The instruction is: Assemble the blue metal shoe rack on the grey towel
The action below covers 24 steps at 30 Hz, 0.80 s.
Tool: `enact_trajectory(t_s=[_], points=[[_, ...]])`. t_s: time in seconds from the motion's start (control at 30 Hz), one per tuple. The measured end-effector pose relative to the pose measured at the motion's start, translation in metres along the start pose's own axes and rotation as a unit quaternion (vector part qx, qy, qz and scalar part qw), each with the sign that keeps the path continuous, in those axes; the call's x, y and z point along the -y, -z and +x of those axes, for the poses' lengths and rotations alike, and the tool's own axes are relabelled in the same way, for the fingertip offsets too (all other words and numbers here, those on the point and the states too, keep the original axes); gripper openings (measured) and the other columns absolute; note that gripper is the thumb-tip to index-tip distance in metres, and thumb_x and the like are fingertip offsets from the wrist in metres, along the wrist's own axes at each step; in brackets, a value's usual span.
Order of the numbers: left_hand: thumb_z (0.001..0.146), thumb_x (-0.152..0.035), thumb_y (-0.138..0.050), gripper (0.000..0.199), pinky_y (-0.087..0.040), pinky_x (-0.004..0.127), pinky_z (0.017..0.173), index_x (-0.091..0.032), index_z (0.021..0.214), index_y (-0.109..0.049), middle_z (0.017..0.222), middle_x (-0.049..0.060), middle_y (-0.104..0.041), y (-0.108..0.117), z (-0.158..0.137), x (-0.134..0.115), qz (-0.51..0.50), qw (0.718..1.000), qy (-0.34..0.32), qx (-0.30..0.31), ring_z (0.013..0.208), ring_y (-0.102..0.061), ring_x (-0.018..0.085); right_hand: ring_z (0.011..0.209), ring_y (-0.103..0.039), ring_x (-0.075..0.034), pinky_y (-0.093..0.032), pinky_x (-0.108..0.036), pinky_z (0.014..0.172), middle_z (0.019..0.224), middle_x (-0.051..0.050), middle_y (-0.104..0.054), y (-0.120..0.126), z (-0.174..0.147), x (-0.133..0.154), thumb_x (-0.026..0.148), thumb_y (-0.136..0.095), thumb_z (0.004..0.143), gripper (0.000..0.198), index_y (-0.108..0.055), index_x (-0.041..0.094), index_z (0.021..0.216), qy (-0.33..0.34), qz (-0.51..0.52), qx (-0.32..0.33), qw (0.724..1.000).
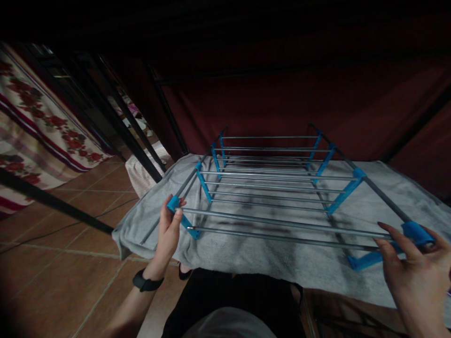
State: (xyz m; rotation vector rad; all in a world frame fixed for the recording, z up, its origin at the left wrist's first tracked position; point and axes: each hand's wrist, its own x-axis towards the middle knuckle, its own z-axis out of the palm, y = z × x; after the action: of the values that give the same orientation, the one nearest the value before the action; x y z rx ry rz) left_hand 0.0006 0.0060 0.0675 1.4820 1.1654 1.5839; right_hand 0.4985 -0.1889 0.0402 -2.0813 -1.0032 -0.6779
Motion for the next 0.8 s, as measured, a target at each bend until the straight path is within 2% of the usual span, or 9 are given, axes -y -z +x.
enact_trajectory(t_s=[0.2,0.43,0.53,0.6,0.67,0.73,0.8], points=[[0.092,-0.047,-0.059,0.059,-0.038,0.040,0.115,-0.029,0.145,-0.042,0.136,0.009,-0.060,-0.002,0.000,0.004,0.006,1.000,-0.005,-0.015,0.124,-0.059,0.022,0.134,-0.046,-0.037,-0.047,-0.055,0.072,0.142,-0.021,-0.048,-0.001,0.000,0.001,0.060,-0.049,0.088,0.055,-0.067,0.032,0.132,0.011,0.019,0.004,1.000],[0.093,-0.045,-0.057,0.056,-0.037,0.043,0.116,-0.032,0.145,-0.042,0.138,0.008,-0.058,-0.002,-0.001,0.006,0.005,1.000,0.004,-0.017,0.126,-0.058,0.023,0.133,-0.048,-0.036,-0.047,-0.051,0.068,0.140,-0.019,-0.049,-0.006,-0.002,0.001,0.058,-0.049,0.086,0.055,-0.067,0.033,0.131,-0.011,0.003,0.007,1.000],[0.093,-0.045,-0.059,0.055,-0.036,0.043,0.117,-0.033,0.145,-0.043,0.138,0.007,-0.060,-0.001,0.000,0.004,-0.008,1.000,0.019,-0.019,0.128,-0.057,0.023,0.135,-0.047,-0.036,-0.051,-0.051,0.078,0.145,-0.016,-0.048,-0.008,-0.001,-0.001,0.059,-0.051,0.083,0.061,-0.062,0.033,0.137,-0.023,0.033,-0.004,0.999],[0.092,-0.044,-0.060,0.061,-0.036,0.043,0.117,-0.035,0.149,-0.038,0.136,0.007,-0.061,-0.001,0.002,0.002,-0.017,0.999,0.027,-0.025,0.129,-0.057,0.023,0.133,-0.050,-0.037,-0.052,-0.051,0.084,0.145,-0.016,-0.049,-0.009,-0.001,-0.002,0.058,-0.058,0.077,0.074,-0.053,0.030,0.146,-0.058,0.074,-0.002,0.996],[0.091,-0.045,-0.061,0.065,-0.036,0.042,0.117,-0.035,0.151,-0.035,0.136,0.007,-0.063,-0.001,0.003,0.001,-0.019,0.999,0.031,-0.028,0.130,-0.056,0.023,0.122,-0.059,-0.038,-0.053,-0.049,0.082,0.141,-0.018,-0.054,-0.008,-0.001,0.001,0.054,-0.064,0.072,0.089,-0.041,0.026,0.153,-0.137,0.122,0.007,0.983],[0.091,-0.046,-0.062,0.061,-0.037,0.042,0.117,-0.033,0.147,-0.041,0.136,0.007,-0.062,-0.002,0.003,0.001,-0.009,0.999,0.031,-0.028,0.130,-0.057,0.024,0.108,-0.067,-0.038,-0.053,-0.047,0.079,0.137,-0.019,-0.059,-0.006,0.000,0.006,0.051,-0.067,0.071,0.094,-0.036,0.025,0.155,-0.217,0.139,0.017,0.966],[0.090,-0.048,-0.062,0.054,-0.037,0.042,0.117,-0.031,0.140,-0.050,0.137,0.007,-0.061,-0.003,0.002,0.001,0.002,0.999,0.028,-0.029,0.129,-0.057,0.024,0.103,-0.069,-0.037,-0.052,-0.047,0.080,0.133,-0.018,-0.063,-0.004,0.000,0.012,0.050,-0.067,0.071,0.091,-0.039,0.026,0.154,-0.257,0.126,0.026,0.958]])
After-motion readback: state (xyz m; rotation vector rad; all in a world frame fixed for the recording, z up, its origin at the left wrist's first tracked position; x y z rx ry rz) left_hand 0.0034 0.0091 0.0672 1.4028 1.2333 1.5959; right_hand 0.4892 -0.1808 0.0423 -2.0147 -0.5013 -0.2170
